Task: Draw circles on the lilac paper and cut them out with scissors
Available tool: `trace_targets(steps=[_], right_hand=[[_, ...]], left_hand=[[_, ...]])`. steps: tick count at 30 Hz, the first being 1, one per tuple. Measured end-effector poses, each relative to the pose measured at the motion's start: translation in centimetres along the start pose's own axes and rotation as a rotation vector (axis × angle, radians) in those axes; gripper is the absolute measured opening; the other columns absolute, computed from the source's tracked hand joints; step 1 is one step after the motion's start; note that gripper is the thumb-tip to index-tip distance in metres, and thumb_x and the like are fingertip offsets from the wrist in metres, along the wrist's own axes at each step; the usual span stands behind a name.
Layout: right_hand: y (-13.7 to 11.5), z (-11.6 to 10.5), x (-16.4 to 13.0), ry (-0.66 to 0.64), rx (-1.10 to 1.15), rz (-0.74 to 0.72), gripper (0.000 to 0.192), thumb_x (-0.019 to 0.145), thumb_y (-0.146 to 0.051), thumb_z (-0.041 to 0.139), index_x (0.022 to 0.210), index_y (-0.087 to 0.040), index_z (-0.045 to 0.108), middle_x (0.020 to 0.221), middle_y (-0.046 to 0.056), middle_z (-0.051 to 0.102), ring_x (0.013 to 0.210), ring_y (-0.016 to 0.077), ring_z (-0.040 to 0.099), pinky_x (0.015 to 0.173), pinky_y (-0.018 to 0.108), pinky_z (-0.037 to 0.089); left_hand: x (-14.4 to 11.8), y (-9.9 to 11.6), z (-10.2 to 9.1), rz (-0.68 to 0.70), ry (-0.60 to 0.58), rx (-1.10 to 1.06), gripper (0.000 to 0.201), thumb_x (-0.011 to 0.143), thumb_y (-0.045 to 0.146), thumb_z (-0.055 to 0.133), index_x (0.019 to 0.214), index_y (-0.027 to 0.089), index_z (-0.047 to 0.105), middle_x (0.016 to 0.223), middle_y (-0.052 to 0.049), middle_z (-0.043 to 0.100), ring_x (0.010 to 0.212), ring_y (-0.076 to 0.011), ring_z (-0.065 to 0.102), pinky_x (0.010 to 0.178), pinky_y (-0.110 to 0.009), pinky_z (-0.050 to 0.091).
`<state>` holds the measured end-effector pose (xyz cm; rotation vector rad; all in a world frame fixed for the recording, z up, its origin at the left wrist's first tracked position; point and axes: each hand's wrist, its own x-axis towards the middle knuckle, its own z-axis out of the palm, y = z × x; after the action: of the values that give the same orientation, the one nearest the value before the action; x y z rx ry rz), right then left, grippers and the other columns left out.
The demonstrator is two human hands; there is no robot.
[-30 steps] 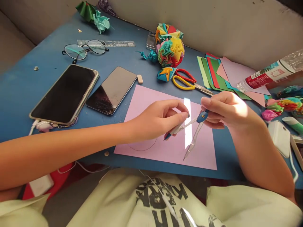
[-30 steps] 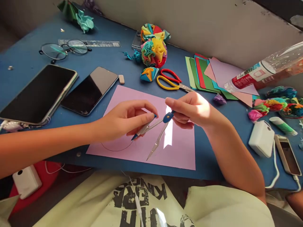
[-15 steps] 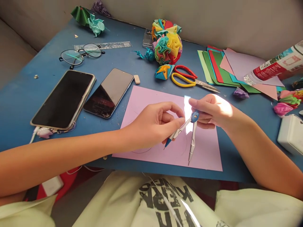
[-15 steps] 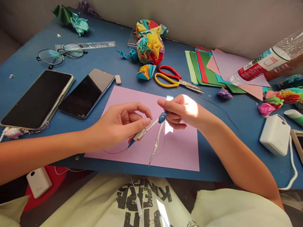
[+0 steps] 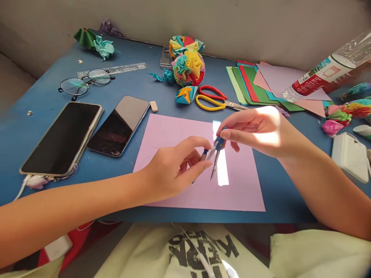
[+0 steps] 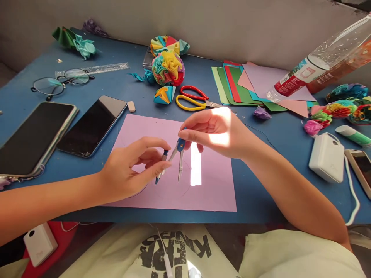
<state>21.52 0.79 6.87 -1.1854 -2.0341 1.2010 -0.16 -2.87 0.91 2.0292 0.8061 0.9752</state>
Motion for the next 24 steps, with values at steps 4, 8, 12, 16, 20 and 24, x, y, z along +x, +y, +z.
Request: trace_targets(steps=[4,8,12,16,20,24], right_hand=[[0.2,-2.0,-1.6,0.327,-0.251,-0.135,0.006,0.079,-0.022,0.07,0.079,-0.016,0.07,0.066,-0.002,0.068,0.053,0.0058,0.059,0.05,0.018,0.051],[1.8,-3.9,-3.0,0.673,-0.505,-0.179,0.011,0.075,-0.024,0.074,0.082,-0.015,0.073,0.066,-0.001,0.069,0.056,0.0065,0.062,0.055,0.017,0.052],[3.3,-4.2,-3.1,0.613,-0.799,-0.261,0.012,0.079,-0.024,0.072,0.08,-0.012,0.074,0.07,0.002,0.072,0.059,0.0076,0.065,0.057,0.016,0.052],[3.5,-3.9,-2.9,0.567,-0.908,-0.314,0.011,0.081,-0.023,0.07,0.078,-0.012,0.072,0.07,0.0,0.073,0.057,0.006,0.065,0.055,0.014,0.049],[3.2,-3.8,-3.0,0.553,-0.955,-0.277,0.01,0.082,-0.022,0.069,0.078,-0.013,0.071,0.069,-0.002,0.072,0.058,0.0064,0.065,0.055,0.016,0.048],[3.1,-3.9,-3.2,0.526,-0.975,-0.326,0.011,0.083,-0.022,0.069,0.079,-0.012,0.071,0.068,-0.003,0.071,0.057,0.0041,0.064,0.055,0.014,0.046]], left_hand=[[0.0,-0.5,-0.4,0.107,0.057,0.156,0.027,0.093,0.02,0.049,0.117,0.01,0.047,0.061,0.007,0.051,0.047,-0.0056,0.044,0.045,-0.016,0.039],[0.1,-1.1,-0.7,0.386,-0.028,0.42,0.01,0.09,0.013,0.046,0.09,0.011,0.056,0.056,0.003,0.053,0.045,-0.0093,0.045,0.043,-0.024,0.036],[-0.2,-1.0,-0.1,0.635,-0.278,0.579,0.017,0.087,0.014,0.052,0.072,0.013,0.06,0.052,0.0,0.053,0.042,-0.0134,0.044,0.038,-0.029,0.031],[-0.7,-0.7,0.4,0.693,-0.347,0.592,0.019,0.086,0.019,0.058,0.069,0.013,0.062,0.054,-0.002,0.056,0.043,-0.0138,0.044,0.038,-0.03,0.031],[-0.8,-0.8,0.3,0.699,-0.349,0.614,0.019,0.085,0.021,0.061,0.068,0.013,0.062,0.056,-0.003,0.059,0.045,-0.0138,0.047,0.039,-0.03,0.033],[-0.8,-1.0,0.3,0.687,-0.347,0.615,0.018,0.085,0.02,0.061,0.069,0.013,0.063,0.056,-0.003,0.06,0.046,-0.0142,0.049,0.04,-0.03,0.034]])
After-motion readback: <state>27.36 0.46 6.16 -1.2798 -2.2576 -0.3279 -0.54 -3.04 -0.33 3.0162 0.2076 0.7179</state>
